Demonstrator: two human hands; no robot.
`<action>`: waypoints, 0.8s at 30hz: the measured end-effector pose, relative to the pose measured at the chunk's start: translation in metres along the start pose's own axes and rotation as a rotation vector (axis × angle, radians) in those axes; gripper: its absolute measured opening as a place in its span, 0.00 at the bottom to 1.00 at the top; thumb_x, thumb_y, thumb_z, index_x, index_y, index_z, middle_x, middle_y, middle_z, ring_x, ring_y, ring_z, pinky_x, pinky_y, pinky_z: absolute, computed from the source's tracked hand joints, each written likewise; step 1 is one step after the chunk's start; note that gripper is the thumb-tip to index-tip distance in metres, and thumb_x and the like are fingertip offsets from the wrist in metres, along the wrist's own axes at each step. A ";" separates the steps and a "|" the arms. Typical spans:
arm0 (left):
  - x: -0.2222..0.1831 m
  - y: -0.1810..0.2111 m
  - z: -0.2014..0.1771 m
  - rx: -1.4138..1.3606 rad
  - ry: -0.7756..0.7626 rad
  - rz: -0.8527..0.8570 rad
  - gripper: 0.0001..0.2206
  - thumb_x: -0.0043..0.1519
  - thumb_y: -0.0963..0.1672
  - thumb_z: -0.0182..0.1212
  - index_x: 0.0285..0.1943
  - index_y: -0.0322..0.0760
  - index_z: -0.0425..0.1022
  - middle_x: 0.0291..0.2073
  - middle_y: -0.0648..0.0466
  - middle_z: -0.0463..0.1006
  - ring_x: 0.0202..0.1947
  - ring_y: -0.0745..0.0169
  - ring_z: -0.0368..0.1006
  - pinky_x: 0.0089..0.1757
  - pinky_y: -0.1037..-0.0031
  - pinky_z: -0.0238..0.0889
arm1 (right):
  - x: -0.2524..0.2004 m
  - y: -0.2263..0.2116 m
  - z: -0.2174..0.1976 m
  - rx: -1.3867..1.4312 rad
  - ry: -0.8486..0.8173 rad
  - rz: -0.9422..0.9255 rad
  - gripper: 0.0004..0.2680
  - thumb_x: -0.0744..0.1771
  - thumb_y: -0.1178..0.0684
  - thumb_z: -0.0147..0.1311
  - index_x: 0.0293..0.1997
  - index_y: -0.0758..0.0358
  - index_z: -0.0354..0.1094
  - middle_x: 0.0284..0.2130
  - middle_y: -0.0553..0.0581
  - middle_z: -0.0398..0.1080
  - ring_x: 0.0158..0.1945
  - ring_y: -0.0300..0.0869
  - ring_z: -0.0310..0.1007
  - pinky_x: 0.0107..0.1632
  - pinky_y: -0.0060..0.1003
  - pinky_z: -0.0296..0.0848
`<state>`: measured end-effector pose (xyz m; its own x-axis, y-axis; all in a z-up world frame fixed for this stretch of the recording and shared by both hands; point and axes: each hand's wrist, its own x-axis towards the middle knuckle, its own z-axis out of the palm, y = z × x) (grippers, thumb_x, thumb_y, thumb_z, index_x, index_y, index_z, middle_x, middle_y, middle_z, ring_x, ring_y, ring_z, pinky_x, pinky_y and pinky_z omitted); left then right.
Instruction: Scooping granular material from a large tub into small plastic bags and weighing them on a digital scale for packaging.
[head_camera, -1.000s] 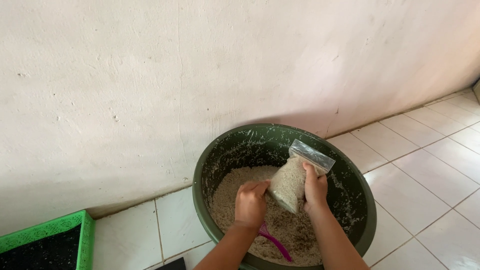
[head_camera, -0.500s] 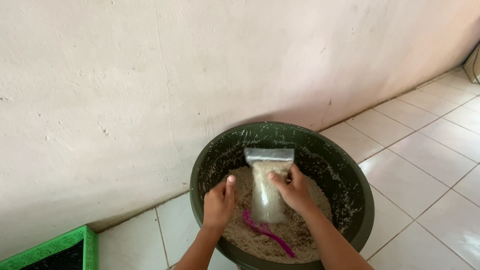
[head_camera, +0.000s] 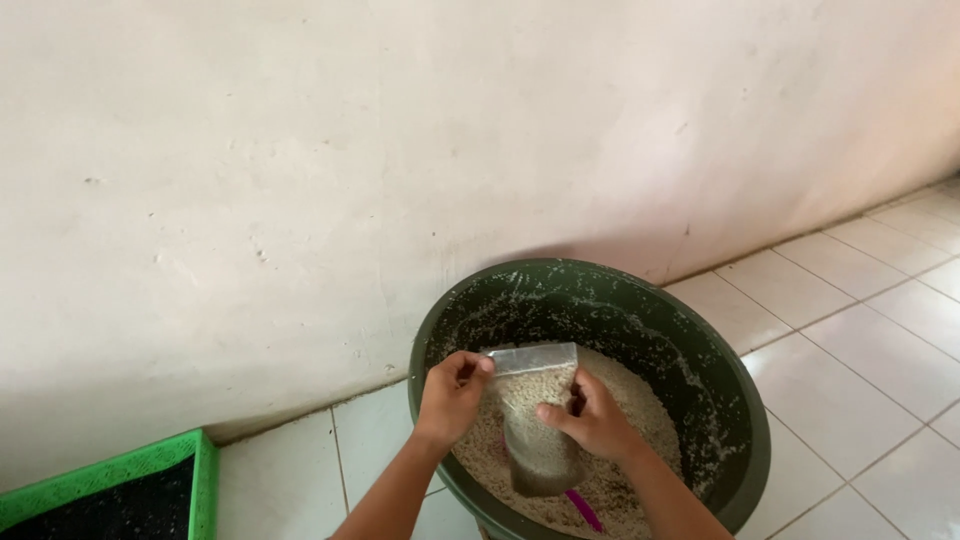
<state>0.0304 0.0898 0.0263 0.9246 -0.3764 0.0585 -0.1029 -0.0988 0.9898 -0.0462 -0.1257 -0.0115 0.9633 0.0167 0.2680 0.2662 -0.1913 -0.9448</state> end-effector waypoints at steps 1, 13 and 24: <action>-0.001 0.000 -0.004 -0.005 0.009 0.001 0.10 0.63 0.46 0.57 0.41 0.32 0.77 0.28 0.55 0.77 0.28 0.69 0.68 0.34 0.78 0.64 | -0.001 0.001 -0.001 -0.003 -0.009 -0.002 0.21 0.60 0.52 0.62 0.55 0.69 0.62 0.41 0.64 0.76 0.38 0.50 0.81 0.40 0.42 0.83; -0.015 0.014 -0.016 0.447 -0.196 0.161 0.24 0.53 0.33 0.51 0.60 0.36 0.56 0.26 0.54 0.75 0.25 0.60 0.70 0.31 0.68 0.65 | -0.004 -0.002 0.006 -0.033 -0.047 0.082 0.20 0.59 0.54 0.66 0.52 0.68 0.65 0.34 0.61 0.78 0.31 0.44 0.80 0.33 0.36 0.80; -0.018 0.048 -0.008 0.848 -0.239 0.305 0.06 0.58 0.41 0.60 0.42 0.38 0.75 0.37 0.52 0.78 0.33 0.56 0.75 0.40 0.68 0.70 | -0.004 0.009 0.007 0.062 -0.020 0.061 0.22 0.57 0.56 0.68 0.52 0.70 0.64 0.33 0.63 0.77 0.31 0.46 0.80 0.34 0.38 0.83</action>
<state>0.0120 0.0995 0.0743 0.7231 -0.6672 0.1789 -0.6497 -0.5689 0.5042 -0.0480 -0.1205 -0.0221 0.9782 0.0262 0.2060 0.2077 -0.1315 -0.9693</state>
